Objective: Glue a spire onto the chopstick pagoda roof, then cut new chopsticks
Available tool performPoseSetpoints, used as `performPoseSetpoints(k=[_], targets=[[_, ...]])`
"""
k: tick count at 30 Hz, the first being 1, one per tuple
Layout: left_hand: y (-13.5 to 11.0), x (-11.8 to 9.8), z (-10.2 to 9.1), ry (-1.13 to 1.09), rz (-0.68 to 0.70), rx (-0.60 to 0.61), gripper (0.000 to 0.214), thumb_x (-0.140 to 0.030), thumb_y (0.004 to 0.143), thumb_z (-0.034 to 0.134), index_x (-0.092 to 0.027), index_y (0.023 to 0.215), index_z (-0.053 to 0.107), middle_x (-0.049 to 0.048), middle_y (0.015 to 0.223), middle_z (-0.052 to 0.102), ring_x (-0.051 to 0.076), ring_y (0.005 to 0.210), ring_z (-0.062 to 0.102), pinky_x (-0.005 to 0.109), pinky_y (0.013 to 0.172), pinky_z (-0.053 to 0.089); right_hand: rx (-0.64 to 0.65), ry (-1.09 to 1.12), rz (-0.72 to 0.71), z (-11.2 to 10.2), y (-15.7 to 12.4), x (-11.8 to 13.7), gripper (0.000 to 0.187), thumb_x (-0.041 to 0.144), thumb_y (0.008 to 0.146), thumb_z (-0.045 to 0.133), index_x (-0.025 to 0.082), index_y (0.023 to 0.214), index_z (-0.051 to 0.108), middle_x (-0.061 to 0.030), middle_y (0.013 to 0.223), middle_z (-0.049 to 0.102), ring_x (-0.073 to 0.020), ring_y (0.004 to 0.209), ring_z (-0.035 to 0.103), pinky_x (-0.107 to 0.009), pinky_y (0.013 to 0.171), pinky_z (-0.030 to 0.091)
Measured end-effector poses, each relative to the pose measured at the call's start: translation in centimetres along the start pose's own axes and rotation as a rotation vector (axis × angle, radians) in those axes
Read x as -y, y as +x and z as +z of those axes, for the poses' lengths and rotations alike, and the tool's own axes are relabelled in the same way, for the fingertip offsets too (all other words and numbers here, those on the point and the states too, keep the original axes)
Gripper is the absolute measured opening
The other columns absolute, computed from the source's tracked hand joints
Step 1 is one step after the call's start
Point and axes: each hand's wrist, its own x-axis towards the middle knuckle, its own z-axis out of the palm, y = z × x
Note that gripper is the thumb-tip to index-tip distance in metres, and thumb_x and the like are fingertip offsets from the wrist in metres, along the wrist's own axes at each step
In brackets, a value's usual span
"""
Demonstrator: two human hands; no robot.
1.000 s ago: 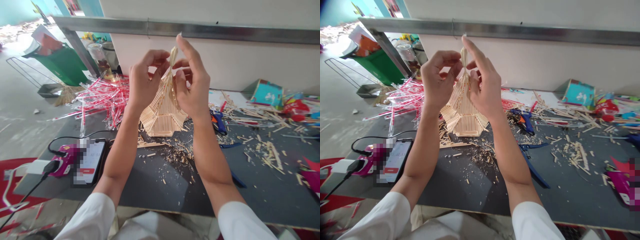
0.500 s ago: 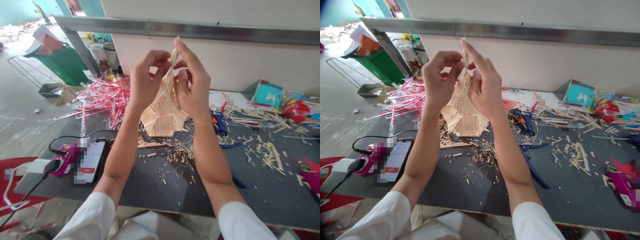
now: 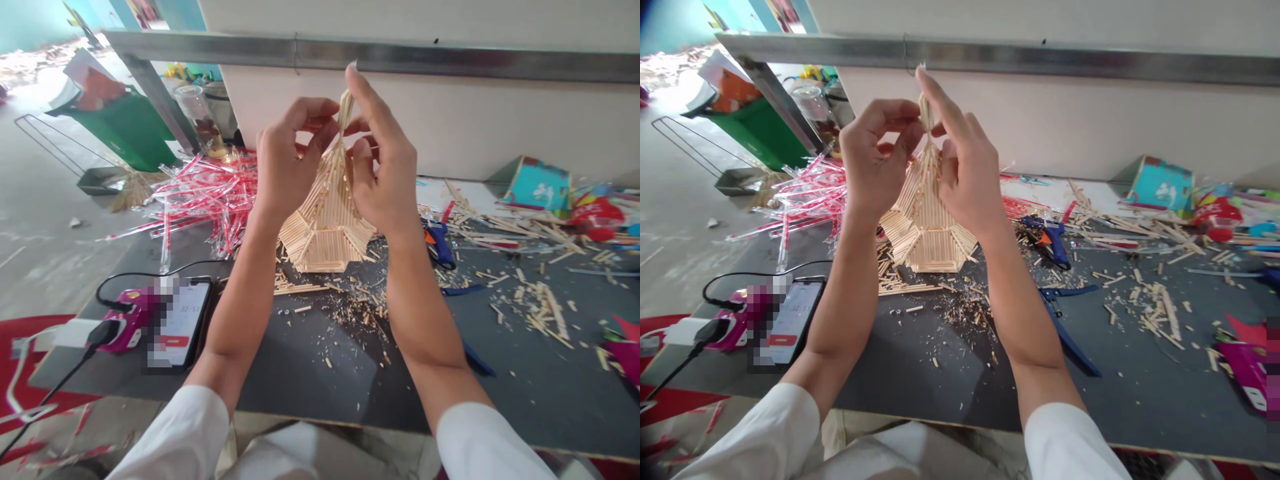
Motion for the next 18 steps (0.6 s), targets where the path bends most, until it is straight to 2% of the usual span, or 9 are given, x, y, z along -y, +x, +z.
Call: performPoseSetpoints(k=[4,9,14,18], targets=[[0.0,0.1,0.0,0.002,0.014,0.003,0.020,-0.046,0.096,0.068,-0.036,0.114,0.069,0.0009,0.104,0.077,0.021,0.093,0.073,0.030,0.063,0.058,-0.007,0.014,-0.023,-0.1,0.1,0.4,0.053,0.037,0.104,0.031,0.047,0.155,0.041,0.0082,0.161,0.046,-0.0212,0.106,0.068,-0.036,0.089,0.062],[0.1,0.3,-0.1,0.013,0.046,0.024,0.024,-0.050,0.100,0.063,-0.033,0.117,0.066,0.0004,0.105,0.077,0.019,0.094,0.071,0.028,0.063,0.056,-0.002,0.011,0.016,-0.2,0.0,0.6,0.053,0.040,0.105,0.031,0.048,0.156,0.038,0.0090,0.164,0.042,-0.0220,0.110,0.069,-0.037,0.094,0.062],[0.3,1.3,-0.1,0.009,0.121,0.058,0.033,-0.056,0.104,0.055,-0.029,0.122,0.063,0.0017,0.107,0.077,0.017,0.094,0.069,0.028,0.067,0.054,0.003,-0.035,0.084,-0.2,-0.1,0.8,0.052,0.042,0.104,0.038,0.048,0.156,0.038,0.0059,0.161,0.046,-0.0237,0.115,0.069,-0.039,0.096,0.062],[0.4,1.3,0.0,-0.016,0.098,0.055,0.032,-0.056,0.102,0.060,-0.031,0.120,0.065,0.0010,0.109,0.077,0.019,0.094,0.069,0.030,0.067,0.055,-0.006,-0.029,0.084,-0.1,-0.2,0.5,0.051,0.035,0.103,0.038,0.047,0.152,0.043,0.0056,0.158,0.050,-0.0234,0.118,0.068,-0.040,0.096,0.063]])
